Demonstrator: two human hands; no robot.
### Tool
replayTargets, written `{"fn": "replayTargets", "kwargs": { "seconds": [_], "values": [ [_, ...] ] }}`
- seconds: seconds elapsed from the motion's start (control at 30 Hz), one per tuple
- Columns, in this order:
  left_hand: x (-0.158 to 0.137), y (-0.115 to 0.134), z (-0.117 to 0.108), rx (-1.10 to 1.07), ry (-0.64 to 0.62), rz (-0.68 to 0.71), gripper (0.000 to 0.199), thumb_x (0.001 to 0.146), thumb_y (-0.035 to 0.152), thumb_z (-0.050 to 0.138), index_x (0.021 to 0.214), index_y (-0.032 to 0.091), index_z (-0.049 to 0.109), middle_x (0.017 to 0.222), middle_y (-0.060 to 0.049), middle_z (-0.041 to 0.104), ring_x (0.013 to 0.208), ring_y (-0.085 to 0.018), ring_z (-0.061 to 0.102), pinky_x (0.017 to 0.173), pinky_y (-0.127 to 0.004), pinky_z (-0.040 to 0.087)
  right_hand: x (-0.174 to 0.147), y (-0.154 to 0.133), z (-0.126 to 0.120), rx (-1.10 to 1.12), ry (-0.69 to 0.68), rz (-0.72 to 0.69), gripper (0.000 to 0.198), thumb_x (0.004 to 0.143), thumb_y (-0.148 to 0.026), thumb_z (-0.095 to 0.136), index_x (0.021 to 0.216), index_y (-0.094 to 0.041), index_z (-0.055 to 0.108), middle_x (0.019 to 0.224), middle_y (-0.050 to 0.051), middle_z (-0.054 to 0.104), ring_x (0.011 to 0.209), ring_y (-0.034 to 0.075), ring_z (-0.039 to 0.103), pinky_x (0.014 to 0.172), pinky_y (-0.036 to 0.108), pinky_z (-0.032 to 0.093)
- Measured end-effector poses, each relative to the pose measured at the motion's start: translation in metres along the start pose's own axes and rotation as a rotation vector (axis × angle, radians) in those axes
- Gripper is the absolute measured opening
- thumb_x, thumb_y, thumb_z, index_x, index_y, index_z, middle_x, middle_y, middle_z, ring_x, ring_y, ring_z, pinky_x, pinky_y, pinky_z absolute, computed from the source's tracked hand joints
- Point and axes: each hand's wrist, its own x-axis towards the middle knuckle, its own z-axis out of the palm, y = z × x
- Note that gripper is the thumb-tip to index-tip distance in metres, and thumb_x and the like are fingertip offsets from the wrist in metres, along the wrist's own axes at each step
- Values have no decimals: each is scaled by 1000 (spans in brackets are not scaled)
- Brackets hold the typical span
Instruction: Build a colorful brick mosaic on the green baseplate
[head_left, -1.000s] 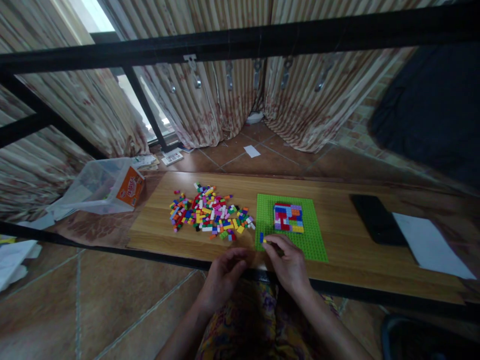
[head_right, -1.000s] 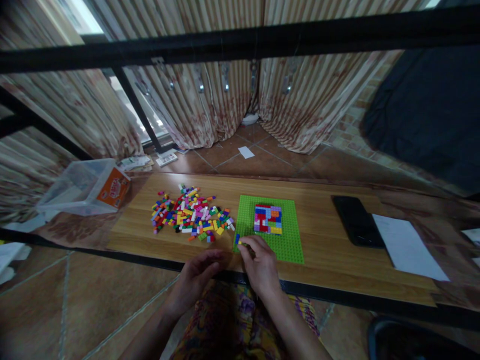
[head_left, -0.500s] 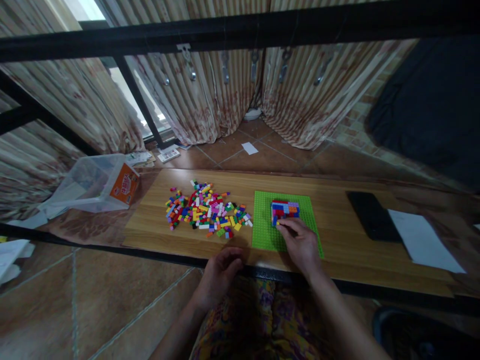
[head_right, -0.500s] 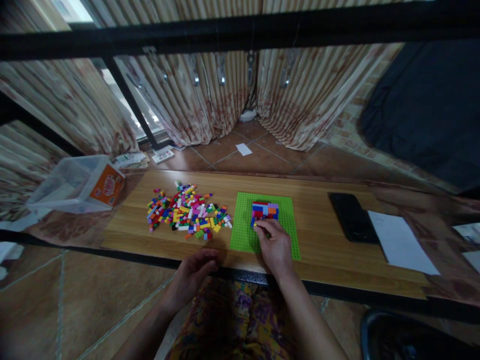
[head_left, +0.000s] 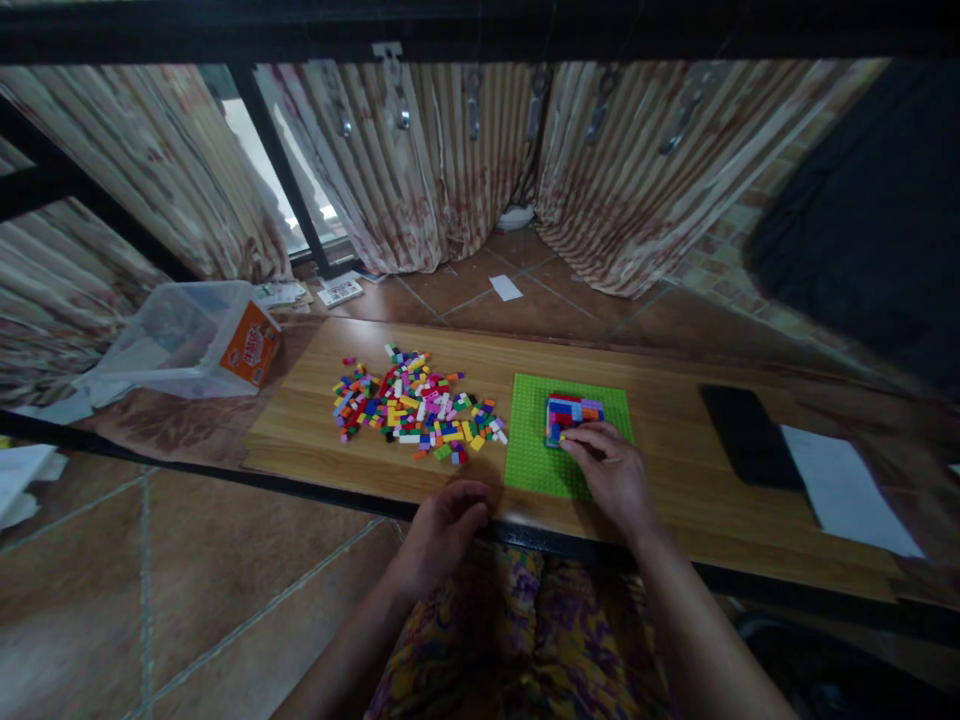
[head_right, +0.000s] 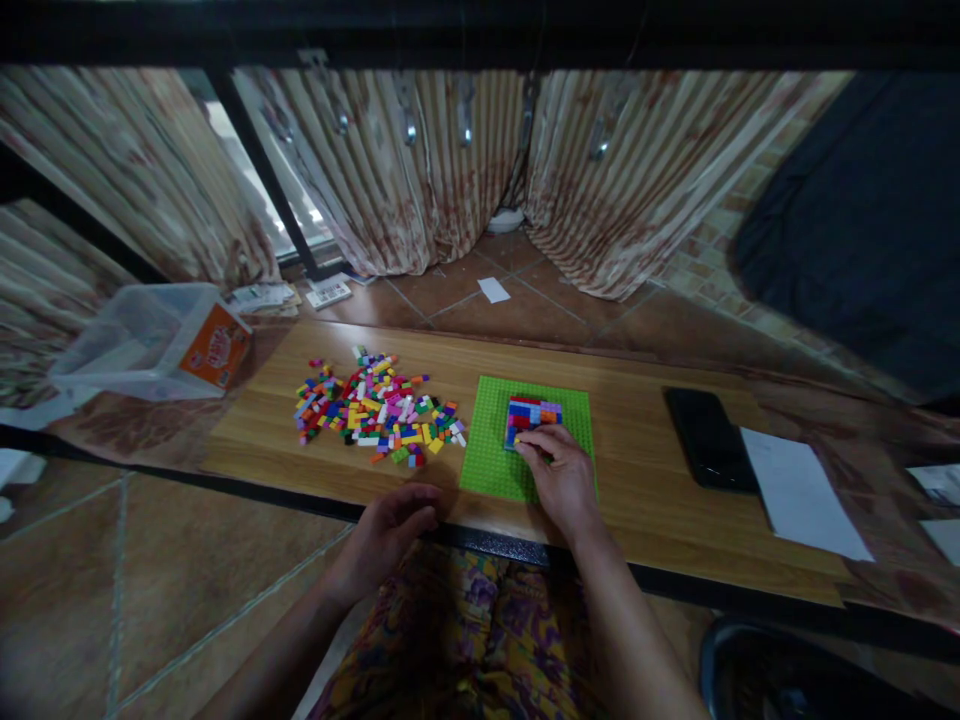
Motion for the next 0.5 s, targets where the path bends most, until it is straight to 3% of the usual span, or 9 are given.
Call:
{"fn": "replayTargets", "kwargs": {
  "seconds": [0.5],
  "values": [
    [2, 1, 11, 78, -94, 109, 22, 83, 28, 61, 100, 18, 69, 85, -4, 70, 73, -16, 60, 67, -26, 47, 0, -4, -3, -93, -50, -48, 22, 85, -42, 63, 86, -24, 75, 95, 6, 69, 88, 22, 65, 86, 41, 49]
  ]
}}
